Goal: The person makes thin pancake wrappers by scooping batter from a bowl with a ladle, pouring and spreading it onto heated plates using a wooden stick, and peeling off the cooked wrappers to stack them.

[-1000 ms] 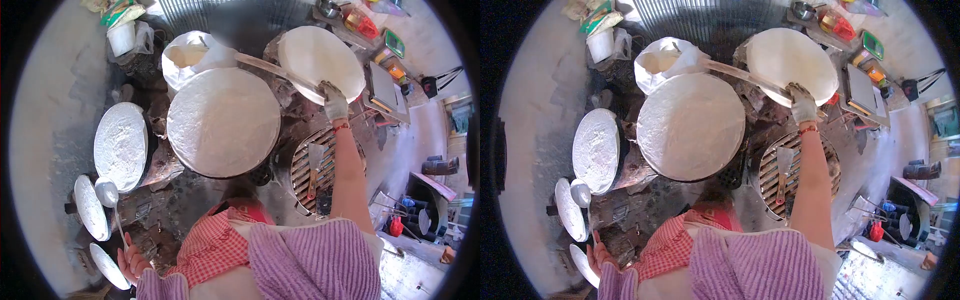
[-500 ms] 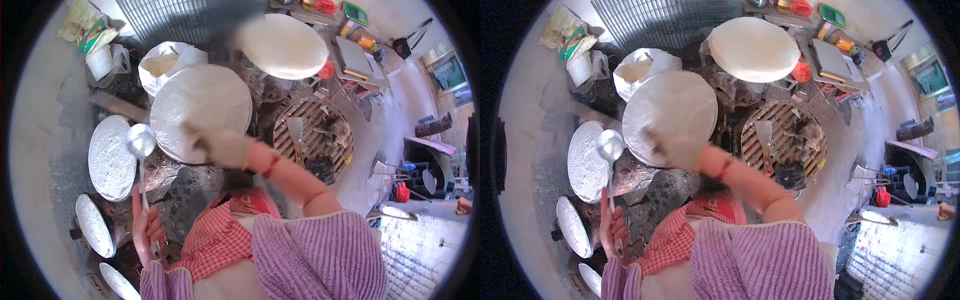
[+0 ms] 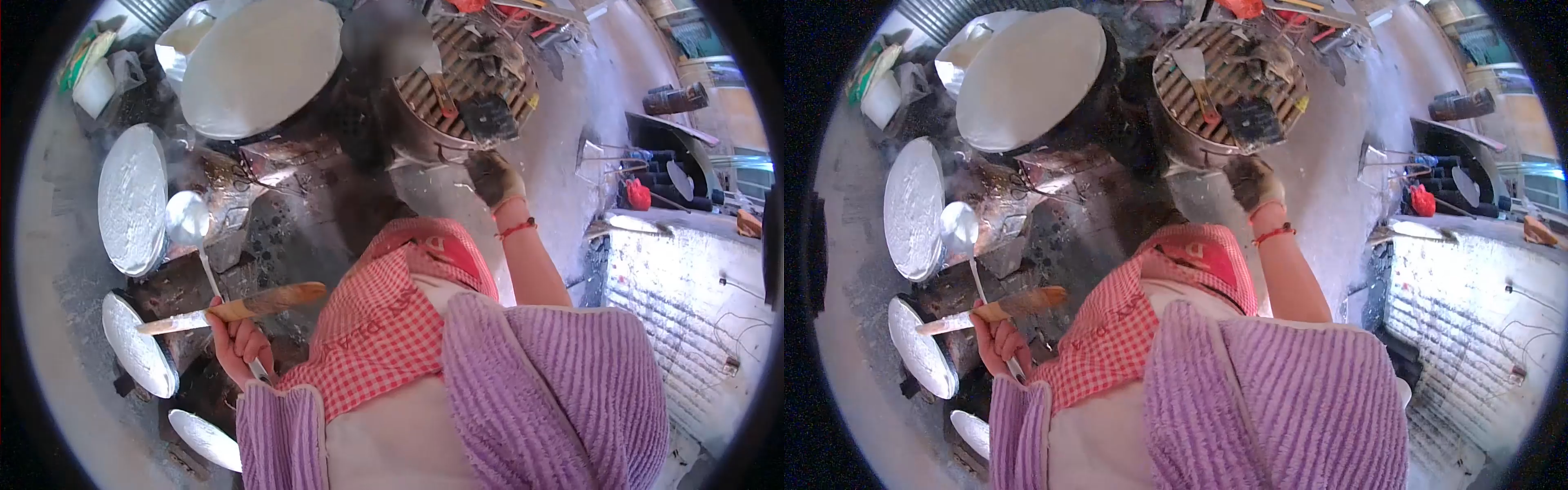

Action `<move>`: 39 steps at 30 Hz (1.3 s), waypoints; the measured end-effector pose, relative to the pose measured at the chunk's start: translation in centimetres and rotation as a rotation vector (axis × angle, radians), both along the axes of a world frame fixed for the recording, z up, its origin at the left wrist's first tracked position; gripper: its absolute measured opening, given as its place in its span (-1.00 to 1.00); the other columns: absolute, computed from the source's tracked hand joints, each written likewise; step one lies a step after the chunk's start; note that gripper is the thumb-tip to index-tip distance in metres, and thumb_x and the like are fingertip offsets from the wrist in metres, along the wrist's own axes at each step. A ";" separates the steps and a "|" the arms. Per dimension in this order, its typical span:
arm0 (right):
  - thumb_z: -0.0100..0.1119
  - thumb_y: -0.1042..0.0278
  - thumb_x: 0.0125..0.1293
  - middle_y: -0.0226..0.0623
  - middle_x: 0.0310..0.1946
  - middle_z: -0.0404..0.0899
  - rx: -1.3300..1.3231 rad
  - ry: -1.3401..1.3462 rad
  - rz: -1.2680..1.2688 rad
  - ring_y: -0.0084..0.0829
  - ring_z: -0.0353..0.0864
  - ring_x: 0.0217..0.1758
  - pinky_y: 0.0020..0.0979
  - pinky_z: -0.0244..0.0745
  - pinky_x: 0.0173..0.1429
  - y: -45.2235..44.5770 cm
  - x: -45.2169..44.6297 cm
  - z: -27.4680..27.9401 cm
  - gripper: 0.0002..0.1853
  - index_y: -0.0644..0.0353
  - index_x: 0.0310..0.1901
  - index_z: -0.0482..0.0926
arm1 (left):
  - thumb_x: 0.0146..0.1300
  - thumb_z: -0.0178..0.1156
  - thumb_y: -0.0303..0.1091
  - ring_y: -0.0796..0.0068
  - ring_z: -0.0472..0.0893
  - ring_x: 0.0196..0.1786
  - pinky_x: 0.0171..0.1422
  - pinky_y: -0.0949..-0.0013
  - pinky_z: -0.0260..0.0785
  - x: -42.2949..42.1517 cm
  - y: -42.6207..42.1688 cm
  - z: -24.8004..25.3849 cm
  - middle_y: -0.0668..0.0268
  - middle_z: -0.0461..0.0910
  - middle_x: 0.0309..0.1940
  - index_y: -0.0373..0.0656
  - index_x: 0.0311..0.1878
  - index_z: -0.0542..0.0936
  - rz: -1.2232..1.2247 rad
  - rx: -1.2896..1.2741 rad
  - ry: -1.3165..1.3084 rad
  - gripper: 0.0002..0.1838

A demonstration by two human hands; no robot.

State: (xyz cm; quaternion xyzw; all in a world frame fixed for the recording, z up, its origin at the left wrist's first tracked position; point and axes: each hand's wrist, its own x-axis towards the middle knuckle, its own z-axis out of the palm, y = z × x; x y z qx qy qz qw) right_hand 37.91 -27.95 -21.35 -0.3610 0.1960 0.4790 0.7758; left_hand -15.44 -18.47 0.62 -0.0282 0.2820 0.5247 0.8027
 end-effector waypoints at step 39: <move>0.13 0.13 0.37 -0.19 0.20 0.51 -0.124 -1.145 0.949 -0.23 0.49 0.21 -0.13 0.44 0.27 26.8 0.6 4.2 -0.47 0.26 0.28 0.42 | 0.54 -0.07 -0.19 0.74 0.08 -0.73 -0.72 0.62 0.11 5.1 -22.5 4.7 0.49 0.21 -0.65 -0.28 0.15 0.50 1.113 0.305 -0.142 -0.63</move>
